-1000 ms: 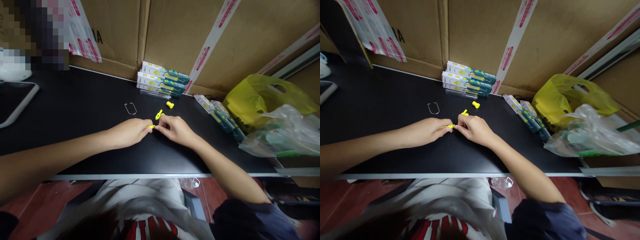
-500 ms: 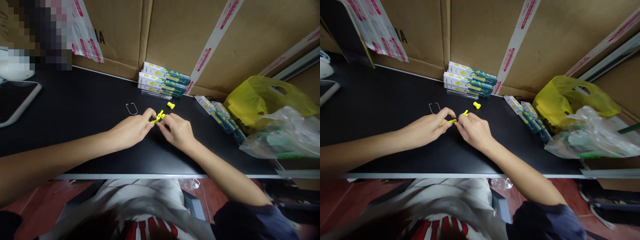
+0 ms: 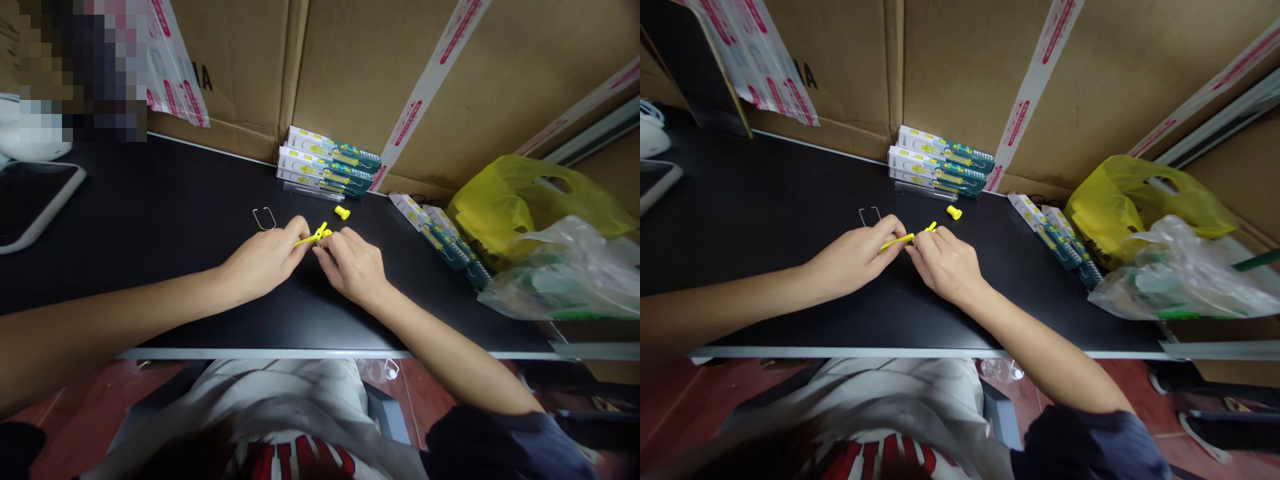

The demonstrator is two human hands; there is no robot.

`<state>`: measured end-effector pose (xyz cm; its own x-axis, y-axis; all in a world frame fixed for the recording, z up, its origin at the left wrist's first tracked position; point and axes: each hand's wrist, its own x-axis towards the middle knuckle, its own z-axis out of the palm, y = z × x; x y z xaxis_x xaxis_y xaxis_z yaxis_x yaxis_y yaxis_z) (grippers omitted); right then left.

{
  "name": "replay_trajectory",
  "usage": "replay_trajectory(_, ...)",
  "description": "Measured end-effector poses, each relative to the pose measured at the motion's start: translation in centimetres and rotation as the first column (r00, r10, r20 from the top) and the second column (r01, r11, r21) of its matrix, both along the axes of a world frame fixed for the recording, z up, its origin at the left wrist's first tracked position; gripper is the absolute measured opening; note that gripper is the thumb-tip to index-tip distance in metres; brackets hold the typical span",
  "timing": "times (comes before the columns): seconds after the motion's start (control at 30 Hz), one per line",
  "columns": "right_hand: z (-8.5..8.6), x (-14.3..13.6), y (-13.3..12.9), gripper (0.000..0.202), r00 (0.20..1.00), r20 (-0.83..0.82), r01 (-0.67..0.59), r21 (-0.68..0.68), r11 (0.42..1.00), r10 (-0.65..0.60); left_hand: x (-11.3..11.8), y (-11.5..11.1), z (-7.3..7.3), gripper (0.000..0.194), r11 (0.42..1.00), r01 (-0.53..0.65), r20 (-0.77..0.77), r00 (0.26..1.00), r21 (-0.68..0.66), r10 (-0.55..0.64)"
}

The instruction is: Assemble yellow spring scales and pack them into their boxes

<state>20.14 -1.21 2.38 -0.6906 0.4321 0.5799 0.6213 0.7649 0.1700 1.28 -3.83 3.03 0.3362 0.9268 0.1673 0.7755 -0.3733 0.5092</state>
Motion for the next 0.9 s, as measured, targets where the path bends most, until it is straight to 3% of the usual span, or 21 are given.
replay_trajectory(0.1, 0.1, 0.0, 0.0, 0.022, 0.999, -0.044, -0.026, -0.126, 0.992, 0.020, -0.1, 0.2, -0.2, 0.018, 1.000, 0.004, 0.035, 0.999, 0.005, -0.004)
replay_trajectory(0.2, 0.2, 0.1, 0.2, 0.019, 0.979, -0.201, -0.114, -0.364, 0.924, 0.042, -0.2, 0.4, -0.3, 0.016, 1.000, 0.025, 0.066, 0.998, 0.004, -0.025)
replay_trajectory(0.37, 0.5, 0.0, 0.6, 0.020, 0.889, -0.458, -0.338, -0.630, 0.699, 0.017, -0.4, 0.6, -0.3, 0.014, 0.997, 0.072, 0.051, 0.996, 0.036, -0.073)
replay_trajectory(0.5, 0.7, -0.1, 0.8, 0.031, 0.844, -0.534, -0.440, -0.749, 0.495, -0.058, -0.5, 0.7, -0.4, 0.017, 0.993, 0.103, 0.019, 0.994, 0.050, -0.104)
replay_trajectory(0.57, 0.7, 0.0, 1.1, 0.039, 0.845, -0.529, -0.451, -0.783, 0.429, -0.076, -0.6, 0.7, -0.5, 0.021, 0.992, 0.120, 0.009, 0.993, 0.051, -0.120)
replay_trajectory(0.63, 0.7, 0.1, 1.3, 0.039, 0.869, -0.491, -0.423, -0.800, 0.426, -0.058, -0.7, 0.7, -0.5, 0.024, 0.989, 0.139, -0.002, 0.990, 0.049, -0.139)
replay_trajectory(0.77, 1.1, 0.5, 1.6, 0.033, 0.909, -0.416, -0.353, -0.782, 0.514, -0.008, -0.7, 0.7, -0.4, 0.027, 0.983, 0.179, 0.007, 0.984, 0.049, -0.180)
replay_trajectory(0.83, 1.3, 0.7, 1.7, 0.033, 0.915, -0.403, -0.353, -0.808, 0.471, -0.006, -0.7, 0.8, -0.4, 0.029, 0.979, 0.198, 0.025, 0.979, 0.053, -0.200)
replay_trajectory(0.9, 1.6, 0.8, 1.6, 0.032, 0.916, -0.400, -0.370, -0.848, 0.380, -0.001, -0.8, 0.9, -0.4, 0.031, 0.976, 0.211, 0.029, 0.977, 0.050, -0.213)
